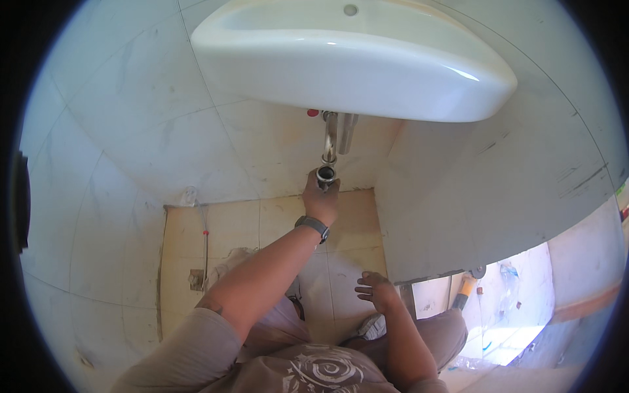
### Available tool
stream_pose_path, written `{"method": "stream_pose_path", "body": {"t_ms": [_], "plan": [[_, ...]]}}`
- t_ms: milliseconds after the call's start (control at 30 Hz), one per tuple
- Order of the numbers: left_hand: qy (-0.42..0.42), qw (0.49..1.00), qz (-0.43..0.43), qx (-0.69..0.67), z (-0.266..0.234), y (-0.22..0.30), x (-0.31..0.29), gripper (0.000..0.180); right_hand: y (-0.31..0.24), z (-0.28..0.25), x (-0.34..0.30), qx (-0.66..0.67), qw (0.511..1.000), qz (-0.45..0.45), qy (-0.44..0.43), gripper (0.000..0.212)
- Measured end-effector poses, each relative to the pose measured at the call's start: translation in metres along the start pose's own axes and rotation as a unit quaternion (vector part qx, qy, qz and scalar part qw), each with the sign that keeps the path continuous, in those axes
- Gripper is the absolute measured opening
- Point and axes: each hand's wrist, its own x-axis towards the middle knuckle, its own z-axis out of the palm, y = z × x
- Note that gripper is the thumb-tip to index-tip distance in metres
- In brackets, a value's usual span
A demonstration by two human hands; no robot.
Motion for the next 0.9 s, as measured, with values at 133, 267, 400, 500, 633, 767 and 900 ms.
{"method": "stream_pose_path", "body": {"t_ms": [133, 267, 400, 500, 633, 767, 900], "plan": [[-0.024, 0.999, -0.002, 0.021, 0.016, -0.004, 0.010, 0.032, 0.002, -0.001, 0.003, -0.011, 1.000, 0.010, 0.001, 0.053], [-0.054, 0.998, -0.006, 0.043, 0.022, -0.008, 0.012, 0.033, 0.002, -0.002, 0.002, -0.020, 1.000, 0.013, 0.019, 0.057], [-0.093, 0.995, -0.008, 0.029, 0.017, -0.012, 0.018, 0.035, -0.003, -0.002, 0.000, -0.030, 0.999, 0.011, 0.029, 0.055], [-0.125, 0.991, 0.009, 0.043, 0.013, -0.013, 0.029, 0.037, -0.009, 0.002, -0.001, -0.059, 0.998, 0.009, 0.035, 0.053], [-0.174, 0.984, 0.006, 0.035, 0.009, -0.017, 0.039, 0.039, -0.031, 0.012, 0.002, -0.124, 0.991, -0.032, 0.030, 0.051], [-0.197, 0.980, 0.005, 0.030, 0.008, -0.020, 0.040, 0.042, -0.092, 0.022, 0.017, -0.185, 0.967, -0.145, 0.096, 0.044], [-0.195, 0.981, 0.007, 0.026, 0.005, -0.017, 0.041, 0.043, -0.164, 0.045, 0.031, -0.246, 0.928, -0.259, 0.105, 0.042]]}}
